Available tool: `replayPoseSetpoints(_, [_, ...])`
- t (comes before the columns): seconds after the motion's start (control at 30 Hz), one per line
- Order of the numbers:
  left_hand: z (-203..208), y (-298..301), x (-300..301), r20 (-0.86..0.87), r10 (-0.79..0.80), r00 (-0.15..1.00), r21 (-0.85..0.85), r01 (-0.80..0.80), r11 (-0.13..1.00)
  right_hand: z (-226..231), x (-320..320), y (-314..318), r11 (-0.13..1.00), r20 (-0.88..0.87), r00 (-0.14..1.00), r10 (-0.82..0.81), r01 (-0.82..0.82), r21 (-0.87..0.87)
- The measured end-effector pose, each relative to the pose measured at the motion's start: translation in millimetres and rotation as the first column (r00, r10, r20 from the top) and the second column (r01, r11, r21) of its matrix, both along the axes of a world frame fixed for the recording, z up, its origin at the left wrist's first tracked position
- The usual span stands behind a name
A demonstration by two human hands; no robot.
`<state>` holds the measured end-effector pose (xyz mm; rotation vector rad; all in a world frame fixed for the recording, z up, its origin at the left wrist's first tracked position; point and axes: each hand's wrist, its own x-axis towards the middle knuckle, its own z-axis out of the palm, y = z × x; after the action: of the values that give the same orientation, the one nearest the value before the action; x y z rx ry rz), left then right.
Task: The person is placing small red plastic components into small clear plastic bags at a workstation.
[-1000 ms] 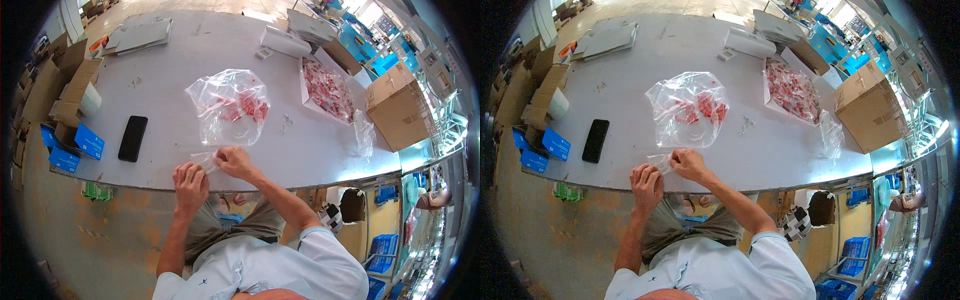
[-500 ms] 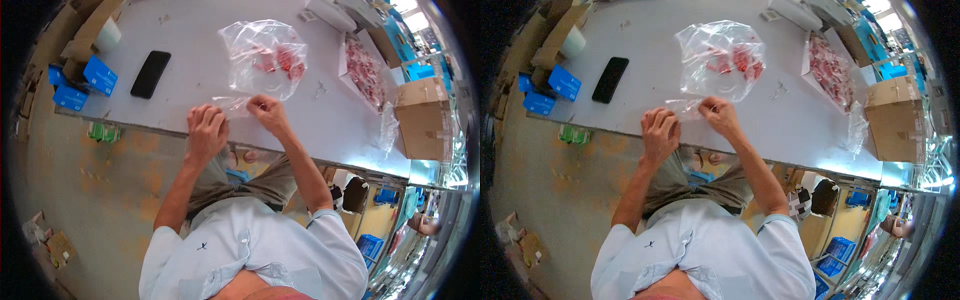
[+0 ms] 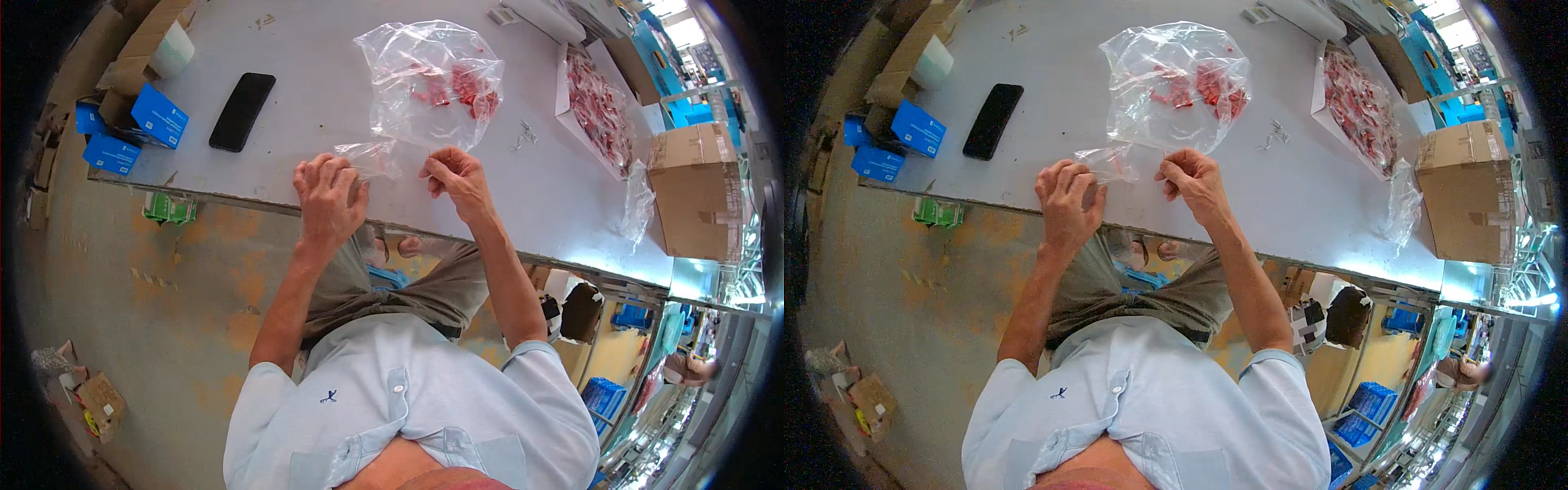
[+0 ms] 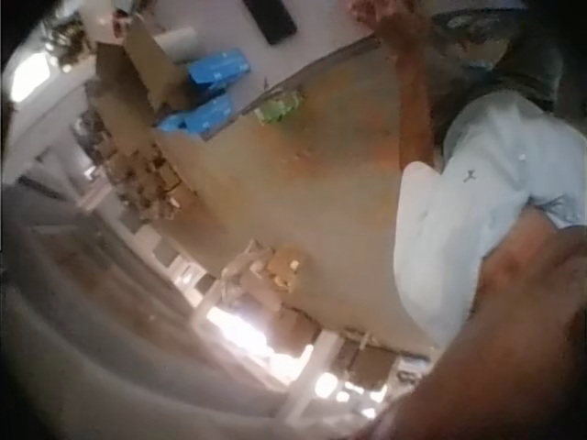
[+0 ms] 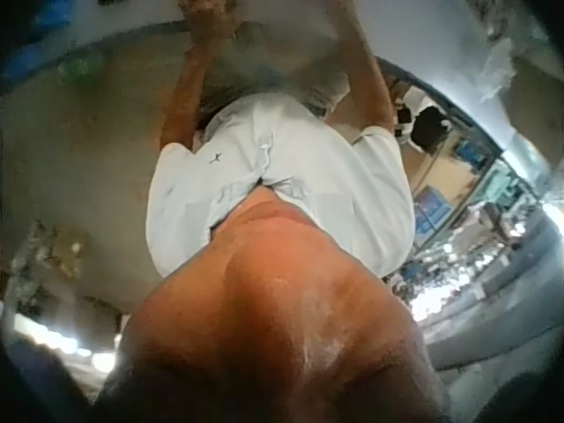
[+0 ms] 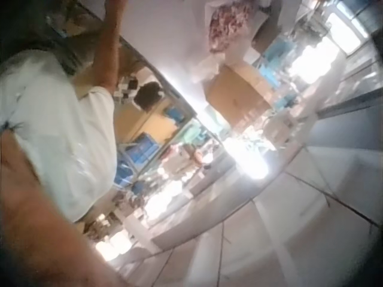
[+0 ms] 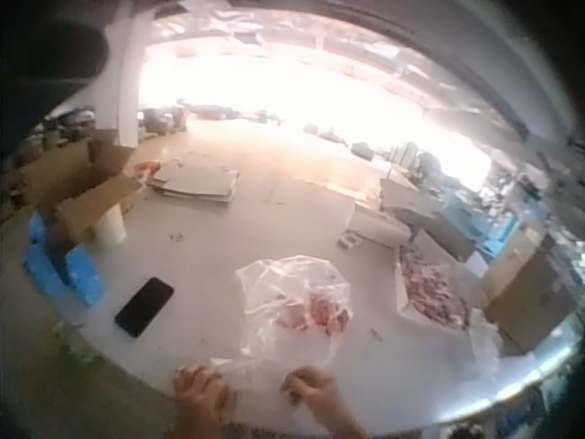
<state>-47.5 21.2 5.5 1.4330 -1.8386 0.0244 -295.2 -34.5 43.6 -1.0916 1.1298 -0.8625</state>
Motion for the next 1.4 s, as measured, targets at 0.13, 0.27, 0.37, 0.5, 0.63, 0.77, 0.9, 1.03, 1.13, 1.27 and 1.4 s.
replayPoseSetpoints(0.13, [6.4, -2.2, -7.7, -0.074, 0.028, 0.997, -0.093, -0.035, 0.995, 1.4, -4.1, 3.8, 0.992, 0.066, 0.994, -0.087, 0.093, -0.085])
replayPoseSetpoints(0.27, [20.4, -3.7, -9.0, -0.232, -0.085, 0.969, -0.14, 0.053, 0.989, 16.5, 3.8, 5.5, 0.979, 0.032, 0.995, -0.089, 0.094, -0.179])
replayPoseSetpoints(0.37, [53.6, -12.9, -21.1, -0.409, -0.144, 0.901, -0.058, 0.132, 0.99, 25.6, 6.5, 5.3, 0.953, -0.02, 1.0, -0.024, 0.017, -0.303])
replayPoseSetpoints(0.5, [53.1, -29.7, -33.6, -0.452, -0.208, 0.867, -0.01, 0.228, 0.974, 45.0, 10.2, 5.8, 0.806, -0.442, 0.897, -0.015, -0.251, -0.536])
replayPoseSetpoints(0.63, [46.2, -26.5, -53.4, -0.624, -0.335, 0.706, -0.002, 0.427, 0.904, 75.3, 7.6, 18.6, 0.636, -0.657, 0.753, -0.041, -0.487, -0.598])
replayPoseSetpoints(0.77, [45.9, -10.7, -66.7, -0.704, -0.229, 0.672, -0.039, 0.285, 0.958, 42.8, -0.4, 22.1, 0.804, -0.403, 0.915, 0.003, -0.242, -0.543])
replayPoseSetpoints(0.9, [52.3, 6.0, -61.0, -0.927, 0.014, 0.375, 0.113, 0.242, 0.964, 31.2, 12.1, 22.4, 0.88, -0.207, 0.974, 0.092, -0.177, -0.442])
replayPoseSetpoints(1.03, [49.8, 10.5, -56.7, -0.976, 0.026, 0.217, 0.099, 0.333, 0.938, 32.7, 20.0, 13.8, 0.907, -0.111, 0.989, 0.094, -0.131, -0.4])
replayPoseSetpoints(1.13, [45.3, 12.1, -53.4, -0.961, 0.011, 0.277, 0.104, 0.326, 0.94, 40.9, 23.1, 14.6, 0.864, -0.225, 0.97, 0.091, -0.189, -0.466])
replayPoseSetpoints(1.27, [30.1, 12.9, -44.8, -0.886, -0.101, 0.453, 0.025, 0.265, 0.964, 52.1, 20.5, 9.7, 0.815, -0.36, 0.898, 0.254, -0.399, -0.42])
replayPoseSetpoints(1.4, [32.0, 23.2, -32.6, -0.804, -0.155, 0.575, 0.103, 0.389, 0.915, 53.3, 11.7, 2.9, 0.777, -0.405, 0.822, 0.4, -0.539, -0.325])
